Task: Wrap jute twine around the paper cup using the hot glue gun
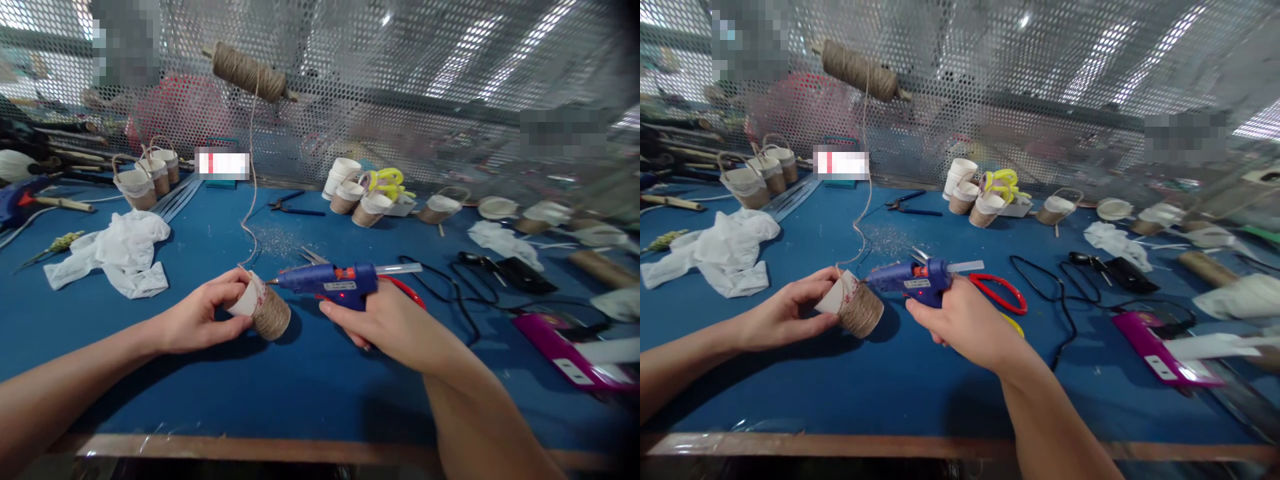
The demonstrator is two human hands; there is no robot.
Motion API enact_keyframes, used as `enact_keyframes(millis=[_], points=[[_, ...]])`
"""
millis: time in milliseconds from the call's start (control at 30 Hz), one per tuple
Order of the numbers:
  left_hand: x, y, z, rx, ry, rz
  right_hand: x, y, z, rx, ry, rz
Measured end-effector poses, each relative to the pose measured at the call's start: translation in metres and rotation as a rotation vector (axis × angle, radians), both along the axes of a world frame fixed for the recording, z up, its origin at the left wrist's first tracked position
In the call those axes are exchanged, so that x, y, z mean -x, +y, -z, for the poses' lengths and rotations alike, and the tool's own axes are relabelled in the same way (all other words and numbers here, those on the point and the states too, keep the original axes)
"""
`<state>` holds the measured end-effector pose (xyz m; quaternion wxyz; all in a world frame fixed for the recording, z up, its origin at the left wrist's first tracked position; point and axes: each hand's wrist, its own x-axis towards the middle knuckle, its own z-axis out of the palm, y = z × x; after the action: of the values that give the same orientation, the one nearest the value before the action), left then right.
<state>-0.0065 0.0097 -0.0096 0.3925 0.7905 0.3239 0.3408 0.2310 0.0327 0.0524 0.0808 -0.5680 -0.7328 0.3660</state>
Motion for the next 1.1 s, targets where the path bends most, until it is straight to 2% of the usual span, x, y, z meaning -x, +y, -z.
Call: enact_keyframes(millis=[100, 167, 300, 400, 633, 767, 900, 1000, 1100], points=[[0.0, 0.0, 0.0, -0.011, -0.007, 0.002, -0.003, 0.004, 0.004, -0.022, 0.108, -0.024], [0.0, 0.0, 0.001, -0.002, -0.012, 0.018, -0.006, 0.01, 0.008, -0.032, 0.254, -0.005], [-0.001, 0.0, 0.001, -0.001, -0.024, 0.03, -0.013, 0.033, 0.016, -0.109, 0.461, 0.283], [-0.002, -0.001, 0.0, -0.023, -0.031, 0.027, -0.018, 0.058, 0.023, -0.159, 0.397, 0.42], [-0.004, -0.004, -0.003, -0.027, -0.014, 0.02, -0.02, 0.109, 0.049, -0.114, 0.081, 0.503], [-0.005, -0.004, -0.002, -0.037, -0.005, 0.012, -0.015, 0.12, 0.053, -0.168, -0.046, 0.492], [-0.004, -0.003, -0.002, -0.047, -0.013, 0.02, 0.0, 0.105, 0.04, -0.237, -0.064, 0.439], [-0.004, -0.004, -0.002, -0.063, -0.005, 0.025, 0.021, 0.078, 0.027, -0.21, 0.037, 0.257], [-0.005, -0.006, -0.001, -0.095, 0.02, 0.034, 0.044, 0.052, 0.021, -0.05, 0.207, -0.01]])
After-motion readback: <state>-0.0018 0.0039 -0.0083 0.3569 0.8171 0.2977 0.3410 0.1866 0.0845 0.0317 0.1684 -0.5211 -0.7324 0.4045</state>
